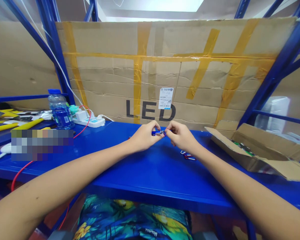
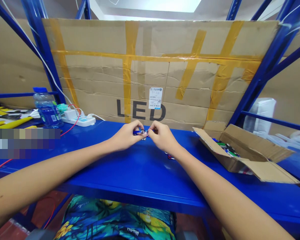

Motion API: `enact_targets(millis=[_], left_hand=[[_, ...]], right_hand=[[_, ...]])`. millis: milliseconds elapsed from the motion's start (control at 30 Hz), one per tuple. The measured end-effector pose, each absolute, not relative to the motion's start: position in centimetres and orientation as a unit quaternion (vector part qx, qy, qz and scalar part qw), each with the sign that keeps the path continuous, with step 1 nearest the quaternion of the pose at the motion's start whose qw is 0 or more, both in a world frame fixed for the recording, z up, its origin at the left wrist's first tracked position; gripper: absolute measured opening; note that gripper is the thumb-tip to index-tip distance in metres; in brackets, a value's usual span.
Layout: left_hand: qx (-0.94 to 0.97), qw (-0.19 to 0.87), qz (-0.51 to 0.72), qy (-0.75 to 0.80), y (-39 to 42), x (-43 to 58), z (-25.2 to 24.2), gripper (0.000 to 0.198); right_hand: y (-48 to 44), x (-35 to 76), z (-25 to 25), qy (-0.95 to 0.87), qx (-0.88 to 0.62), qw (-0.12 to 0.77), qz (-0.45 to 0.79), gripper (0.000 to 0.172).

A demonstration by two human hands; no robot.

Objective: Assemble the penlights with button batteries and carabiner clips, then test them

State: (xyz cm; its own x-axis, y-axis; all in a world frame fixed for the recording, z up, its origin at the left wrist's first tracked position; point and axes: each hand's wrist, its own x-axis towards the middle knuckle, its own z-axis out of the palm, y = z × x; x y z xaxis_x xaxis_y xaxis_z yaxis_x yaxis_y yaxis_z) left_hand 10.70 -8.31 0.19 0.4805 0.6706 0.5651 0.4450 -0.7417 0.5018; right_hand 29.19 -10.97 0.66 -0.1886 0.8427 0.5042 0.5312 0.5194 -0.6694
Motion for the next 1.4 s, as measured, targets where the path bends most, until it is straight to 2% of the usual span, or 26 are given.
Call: enact_targets(millis=[100, 200, 367, 600, 767, 1000, 1033, 1133, 1233, 1400], left_hand=[[0.833, 0.164, 0.364, 0.383, -8.5, 10.9, 0.4, 0.03], [0.831, 0.166, 0.354, 0.395, -8.6, 10.9, 0.3, 0.022], [0.844, 0.143, 0.377, 0.355, -8.7, 11.0, 0.2, 0.01], [0.843, 0.093, 0.387, 0.363, -8.4, 10.9, -0.1, 0.007], [0.834, 0.119, 0.391, 0.371, -6.9, 10.2, 0.2, 0.012], [0.768, 0.339, 0.39, 0.378, -5.2, 8.9, 1.9, 0.011], [0.764, 0.351, 0.395, 0.371, -5.1, 8.9, 2.0, 0.009], [0.764, 0.36, 0.416, 0.337, -5.5, 9.0, 2.0, 0.008], [0.772, 0.363, 0.426, 0.301, -6.0, 9.4, 1.7, 0.009], [0.781, 0.38, 0.424, 0.254, -6.5, 10.0, 1.0, 0.011]], right_hand=[[-10.8, 29.6, 0.7, -0.77, -0.466, 0.433, 0.052, 0.012], [-10.8, 29.8, 0.7, -0.789, -0.463, 0.403, -0.011, 0.013], [-11.2, 29.4, 0.7, -0.813, -0.45, 0.366, -0.05, 0.013], [-11.3, 29.3, 0.6, -0.827, -0.423, 0.368, -0.051, 0.013], [-10.5, 30.0, 0.7, -0.803, -0.459, 0.379, 0.002, 0.01], [-9.0, 31.6, 0.8, -0.73, -0.52, 0.393, 0.204, 0.005], [-9.0, 31.6, 0.8, -0.733, -0.517, 0.387, 0.213, 0.008], [-9.3, 31.2, 0.8, -0.769, -0.481, 0.368, 0.202, 0.026], [-9.8, 30.6, 0.9, -0.797, -0.428, 0.361, 0.225, 0.025], [-10.4, 29.8, 1.1, -0.781, -0.384, 0.358, 0.337, 0.027]])
